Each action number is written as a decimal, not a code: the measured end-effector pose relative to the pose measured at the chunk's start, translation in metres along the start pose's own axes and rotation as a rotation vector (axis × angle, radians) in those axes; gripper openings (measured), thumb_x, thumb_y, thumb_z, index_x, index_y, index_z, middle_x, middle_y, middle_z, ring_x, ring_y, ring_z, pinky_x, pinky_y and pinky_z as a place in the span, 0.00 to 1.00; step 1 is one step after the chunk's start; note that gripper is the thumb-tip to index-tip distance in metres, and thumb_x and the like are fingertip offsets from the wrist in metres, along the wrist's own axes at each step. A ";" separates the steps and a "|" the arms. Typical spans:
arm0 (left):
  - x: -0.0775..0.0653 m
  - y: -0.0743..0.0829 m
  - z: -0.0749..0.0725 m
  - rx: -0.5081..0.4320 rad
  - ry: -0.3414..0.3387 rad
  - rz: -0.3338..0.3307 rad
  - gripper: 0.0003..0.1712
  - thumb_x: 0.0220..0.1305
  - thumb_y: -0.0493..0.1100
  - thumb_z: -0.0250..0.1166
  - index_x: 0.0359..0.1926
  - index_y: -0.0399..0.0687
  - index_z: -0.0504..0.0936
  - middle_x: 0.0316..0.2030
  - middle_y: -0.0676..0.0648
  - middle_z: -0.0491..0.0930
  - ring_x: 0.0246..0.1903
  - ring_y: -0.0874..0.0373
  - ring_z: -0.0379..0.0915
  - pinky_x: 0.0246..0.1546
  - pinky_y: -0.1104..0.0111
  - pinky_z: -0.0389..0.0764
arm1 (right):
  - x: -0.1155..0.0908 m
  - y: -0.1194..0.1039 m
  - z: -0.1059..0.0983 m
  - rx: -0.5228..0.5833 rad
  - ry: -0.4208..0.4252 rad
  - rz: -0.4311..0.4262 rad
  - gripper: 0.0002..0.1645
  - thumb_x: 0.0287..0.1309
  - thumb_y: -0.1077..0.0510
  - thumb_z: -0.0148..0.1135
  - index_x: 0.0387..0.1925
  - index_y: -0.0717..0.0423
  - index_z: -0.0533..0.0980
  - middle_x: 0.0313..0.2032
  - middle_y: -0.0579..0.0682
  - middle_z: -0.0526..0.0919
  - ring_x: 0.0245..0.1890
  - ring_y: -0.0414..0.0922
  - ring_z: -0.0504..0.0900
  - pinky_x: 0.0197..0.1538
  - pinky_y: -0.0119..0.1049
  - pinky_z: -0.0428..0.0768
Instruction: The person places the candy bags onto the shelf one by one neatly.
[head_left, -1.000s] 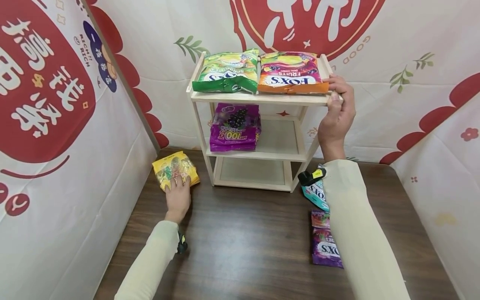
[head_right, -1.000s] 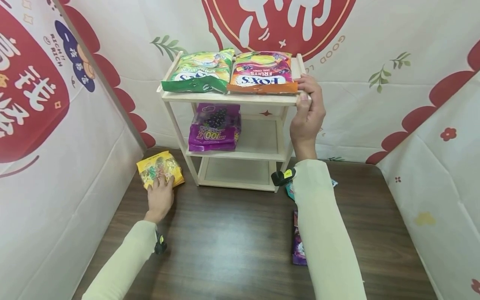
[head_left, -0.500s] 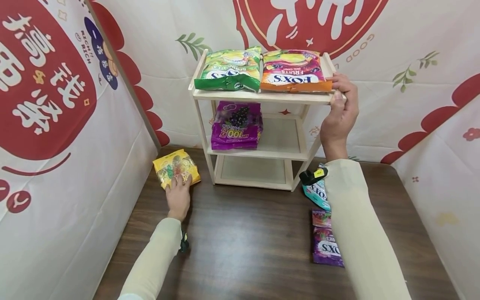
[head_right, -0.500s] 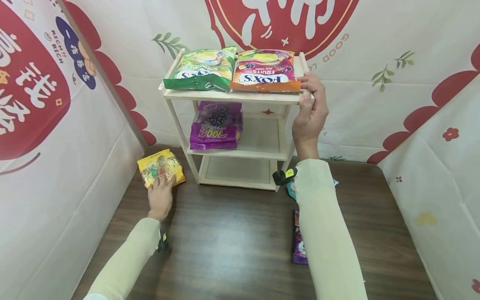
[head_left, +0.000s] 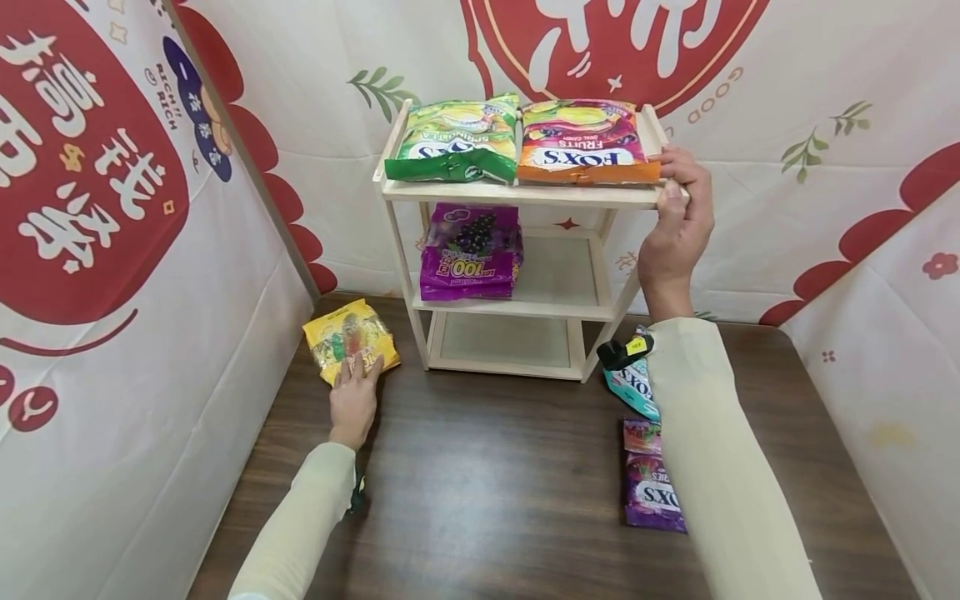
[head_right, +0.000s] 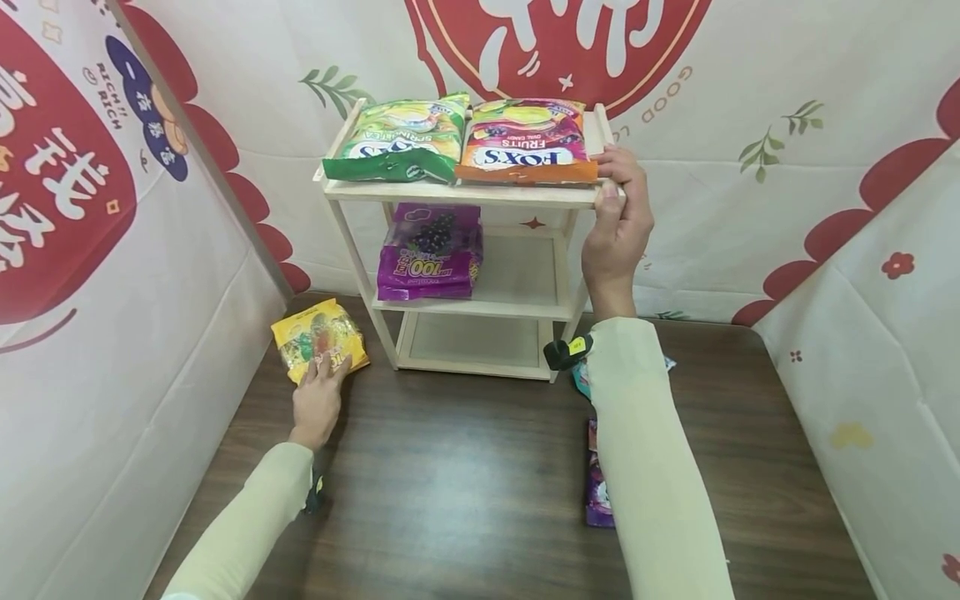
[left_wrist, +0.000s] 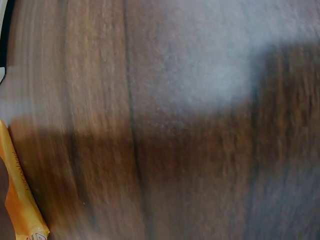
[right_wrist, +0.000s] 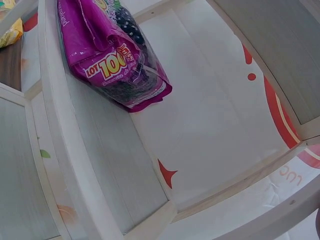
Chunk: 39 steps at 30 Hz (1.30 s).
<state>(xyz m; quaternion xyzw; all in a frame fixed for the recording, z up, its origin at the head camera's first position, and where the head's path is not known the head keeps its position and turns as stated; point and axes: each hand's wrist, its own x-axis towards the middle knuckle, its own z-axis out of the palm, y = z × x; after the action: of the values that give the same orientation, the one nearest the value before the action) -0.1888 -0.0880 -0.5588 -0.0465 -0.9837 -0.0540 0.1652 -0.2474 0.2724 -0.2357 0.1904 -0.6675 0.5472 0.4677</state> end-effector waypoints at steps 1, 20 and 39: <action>0.000 0.000 0.000 0.003 0.002 -0.001 0.26 0.63 0.31 0.58 0.61 0.55 0.77 0.59 0.33 0.71 0.58 0.32 0.66 0.49 0.46 0.75 | 0.000 0.000 0.000 0.003 0.002 0.001 0.15 0.54 0.60 0.41 0.38 0.54 0.74 0.49 0.72 0.73 0.60 0.46 0.69 0.66 0.37 0.62; 0.007 0.006 0.000 -0.039 0.061 -0.041 0.13 0.64 0.33 0.55 0.47 0.45 0.81 0.53 0.28 0.74 0.51 0.27 0.70 0.42 0.40 0.76 | 0.000 -0.003 0.001 -0.009 0.007 0.009 0.15 0.57 0.59 0.42 0.39 0.57 0.74 0.51 0.69 0.74 0.60 0.46 0.70 0.65 0.38 0.64; -0.027 0.020 0.008 -0.130 0.382 0.051 0.04 0.61 0.34 0.61 0.33 0.36 0.82 0.39 0.36 0.81 0.45 0.34 0.77 0.36 0.45 0.80 | 0.000 -0.002 0.000 -0.020 0.003 0.003 0.16 0.57 0.59 0.42 0.40 0.59 0.74 0.51 0.70 0.73 0.60 0.46 0.70 0.65 0.38 0.63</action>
<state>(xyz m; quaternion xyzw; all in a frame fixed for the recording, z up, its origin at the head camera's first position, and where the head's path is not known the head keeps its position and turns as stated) -0.1639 -0.0697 -0.5731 -0.0706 -0.9275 -0.1209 0.3467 -0.2458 0.2715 -0.2351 0.1838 -0.6727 0.5415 0.4696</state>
